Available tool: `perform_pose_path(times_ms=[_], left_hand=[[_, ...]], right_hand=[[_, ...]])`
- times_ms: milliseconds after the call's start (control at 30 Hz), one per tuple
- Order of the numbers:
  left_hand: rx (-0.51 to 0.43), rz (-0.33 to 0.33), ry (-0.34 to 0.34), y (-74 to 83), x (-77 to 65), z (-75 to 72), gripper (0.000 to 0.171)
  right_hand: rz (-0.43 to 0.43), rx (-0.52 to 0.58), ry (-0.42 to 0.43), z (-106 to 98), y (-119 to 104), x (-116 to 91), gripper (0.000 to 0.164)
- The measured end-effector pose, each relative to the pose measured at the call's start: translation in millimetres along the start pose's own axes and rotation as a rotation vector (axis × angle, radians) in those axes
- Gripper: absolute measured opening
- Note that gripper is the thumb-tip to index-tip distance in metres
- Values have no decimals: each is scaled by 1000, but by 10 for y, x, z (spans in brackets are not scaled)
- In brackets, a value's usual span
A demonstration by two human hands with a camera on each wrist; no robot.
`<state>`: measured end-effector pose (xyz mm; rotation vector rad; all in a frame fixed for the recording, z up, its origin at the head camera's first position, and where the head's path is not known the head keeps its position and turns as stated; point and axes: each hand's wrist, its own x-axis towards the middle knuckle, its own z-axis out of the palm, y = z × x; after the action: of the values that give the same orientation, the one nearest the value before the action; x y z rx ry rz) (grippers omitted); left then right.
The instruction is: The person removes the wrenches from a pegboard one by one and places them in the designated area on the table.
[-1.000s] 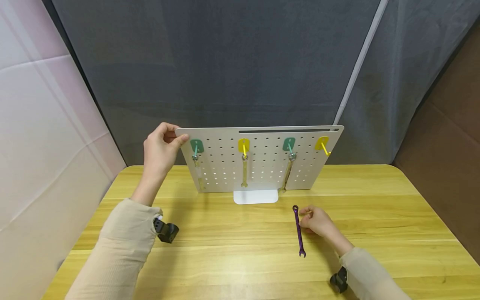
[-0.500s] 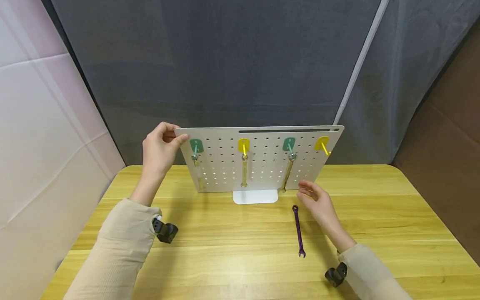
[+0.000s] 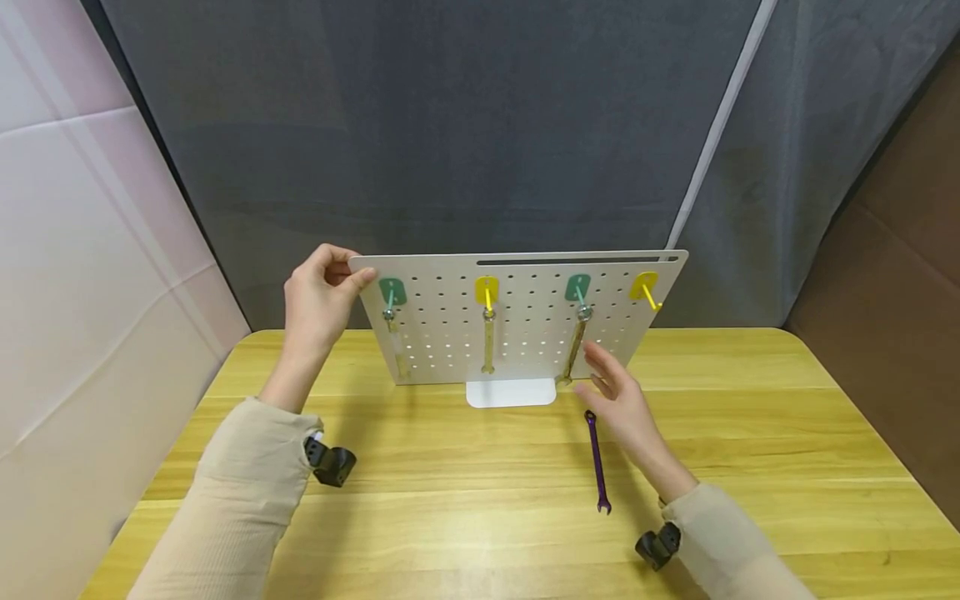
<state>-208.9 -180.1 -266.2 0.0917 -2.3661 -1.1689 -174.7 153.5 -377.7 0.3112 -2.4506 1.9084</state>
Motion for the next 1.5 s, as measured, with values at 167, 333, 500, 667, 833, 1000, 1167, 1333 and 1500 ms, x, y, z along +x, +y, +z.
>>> perform_pose_path(times_ms=[167,333,500,667,833,1000,1167,1333,1500], left_hand=[[-9,10,-1,-1,5,9,26],[-8,12,6,4,-3,5,25],[0,7,-1,4,-1,3,25],[4,2,-7,-1,5,6,25],[3,3,-8,1,1,0,25],[4,1,-5,2,4,0,25],[11,-3,-6,8,3,-6,26],[11,-8,-10,9,3,-10,26],[13,-9,-19,4,3,-11,26]], right_hand=[[-13,49,2,34,-4,11,66],[-27,103,6,55,-15,28,68],[-13,132,10,76,-33,45,67],[7,145,19,102,-52,58,65],[48,132,52,125,-82,64,59],[74,97,81,148,-112,54,50],[61,53,88,144,-130,17,41],[70,58,93,137,-161,-20,33],[72,97,96,121,-202,-35,22]])
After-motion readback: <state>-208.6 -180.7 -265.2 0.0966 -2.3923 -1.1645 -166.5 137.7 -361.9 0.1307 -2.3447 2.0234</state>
